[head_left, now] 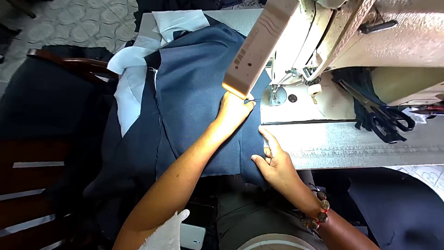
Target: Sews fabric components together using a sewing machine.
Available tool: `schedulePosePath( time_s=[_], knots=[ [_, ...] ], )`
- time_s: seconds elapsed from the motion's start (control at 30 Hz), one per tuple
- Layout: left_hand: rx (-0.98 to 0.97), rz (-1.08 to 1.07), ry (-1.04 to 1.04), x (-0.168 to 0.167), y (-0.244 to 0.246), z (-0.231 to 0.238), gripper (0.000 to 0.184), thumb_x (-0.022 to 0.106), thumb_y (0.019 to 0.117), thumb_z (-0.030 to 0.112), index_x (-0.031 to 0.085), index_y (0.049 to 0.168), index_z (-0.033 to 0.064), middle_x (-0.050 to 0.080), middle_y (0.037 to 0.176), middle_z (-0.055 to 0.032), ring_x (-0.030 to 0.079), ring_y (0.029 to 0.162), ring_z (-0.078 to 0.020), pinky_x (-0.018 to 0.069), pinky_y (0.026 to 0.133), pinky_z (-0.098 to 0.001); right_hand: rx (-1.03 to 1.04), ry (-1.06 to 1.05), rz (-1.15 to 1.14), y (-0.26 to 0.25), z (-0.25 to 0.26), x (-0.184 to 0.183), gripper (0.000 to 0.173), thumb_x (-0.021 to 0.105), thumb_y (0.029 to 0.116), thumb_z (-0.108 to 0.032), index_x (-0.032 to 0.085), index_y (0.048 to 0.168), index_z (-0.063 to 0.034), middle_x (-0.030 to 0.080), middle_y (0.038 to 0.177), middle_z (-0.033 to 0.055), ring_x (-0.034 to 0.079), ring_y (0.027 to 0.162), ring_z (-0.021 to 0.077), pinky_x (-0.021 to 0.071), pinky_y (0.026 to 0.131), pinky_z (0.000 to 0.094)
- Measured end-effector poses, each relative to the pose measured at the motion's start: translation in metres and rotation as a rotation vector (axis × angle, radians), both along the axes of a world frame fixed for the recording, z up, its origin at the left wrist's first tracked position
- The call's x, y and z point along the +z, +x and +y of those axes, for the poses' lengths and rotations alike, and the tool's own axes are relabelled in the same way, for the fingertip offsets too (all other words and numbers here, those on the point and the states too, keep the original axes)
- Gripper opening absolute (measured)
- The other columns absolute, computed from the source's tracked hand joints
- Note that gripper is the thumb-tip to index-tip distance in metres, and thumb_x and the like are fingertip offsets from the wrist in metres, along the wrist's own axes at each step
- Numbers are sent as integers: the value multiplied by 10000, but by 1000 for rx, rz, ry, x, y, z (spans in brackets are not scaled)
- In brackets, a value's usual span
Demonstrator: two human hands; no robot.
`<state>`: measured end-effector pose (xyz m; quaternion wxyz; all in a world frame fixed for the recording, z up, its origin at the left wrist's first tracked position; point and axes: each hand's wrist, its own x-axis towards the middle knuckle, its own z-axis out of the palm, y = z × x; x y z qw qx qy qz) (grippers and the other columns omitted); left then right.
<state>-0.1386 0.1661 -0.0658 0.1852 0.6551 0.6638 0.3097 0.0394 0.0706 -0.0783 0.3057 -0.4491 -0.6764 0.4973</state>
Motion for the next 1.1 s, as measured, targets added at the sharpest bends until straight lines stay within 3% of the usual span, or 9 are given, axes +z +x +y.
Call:
schedulePosePath(
  time_s=[0.1,0.2,0.27,0.4,0.5,0.7,0.83,0.93,1.1],
  knots=[
    [-84,140,122,-10,1,-5,311,662,948,113,690,1242,18,617,1262,-229,589,1184,-405,466,992,-560,-7,20,-15,-1,0,-1,624,621,947,-88,416,1528,8,572,732,36,484,596,46,447,593,205],
    [-188,414,426,-24,3,-9,156,604,959,30,758,972,47,747,1042,-162,669,1097,-392,467,912,-562,30,23,-30,0,1,1,620,616,951,-99,417,1527,11,540,704,14,451,577,34,422,579,191],
    [-188,494,406,-23,7,-20,199,596,952,0,778,1001,65,770,1059,-115,661,1175,-390,410,1044,-617,149,-1,12,7,5,4,607,611,961,-108,422,1524,21,589,743,38,459,579,28,420,570,185],
    [-166,427,63,-18,10,-50,486,388,1064,333,601,1452,134,527,1548,-42,251,1510,-520,44,1081,-861,301,35,-117,46,52,16,313,558,1016,-129,682,1279,-12,730,969,82,637,698,57,549,643,233],
    [-161,382,-63,-19,10,-54,547,358,1071,419,479,1553,190,415,1630,0,174,1531,-524,46,1035,-890,70,220,-336,77,95,27,289,515,1038,-53,655,1283,9,689,987,187,604,735,233,511,660,411],
    [-169,377,-52,-20,20,-45,542,385,1058,414,513,1529,179,431,1620,-3,186,1525,-530,50,1028,-892,-81,610,-421,68,175,7,301,557,977,-62,642,1163,159,605,1242,367,535,1248,519,399,1060,603],
    [-198,389,-80,-18,31,-41,544,362,1066,424,494,1542,198,408,1634,18,207,1531,-499,41,1047,-880,107,534,-517,50,202,-17,368,504,1027,-156,637,1280,76,590,1356,301,479,1368,440,306,1169,559],
    [-205,391,-89,-18,37,-37,548,350,1069,439,486,1548,210,400,1638,22,199,1533,-498,35,1054,-873,153,730,-537,47,217,-39,350,465,1029,-178,702,1246,-39,643,1325,231,531,1332,401,353,1131,552],
    [-197,367,-98,-16,43,-32,539,375,1072,437,489,1546,206,400,1638,23,176,1537,-503,62,1054,-868,7,828,-652,42,201,-19,275,560,974,-145,715,1166,-22,684,1217,241,589,1231,435,384,1042,613]
  ],
)
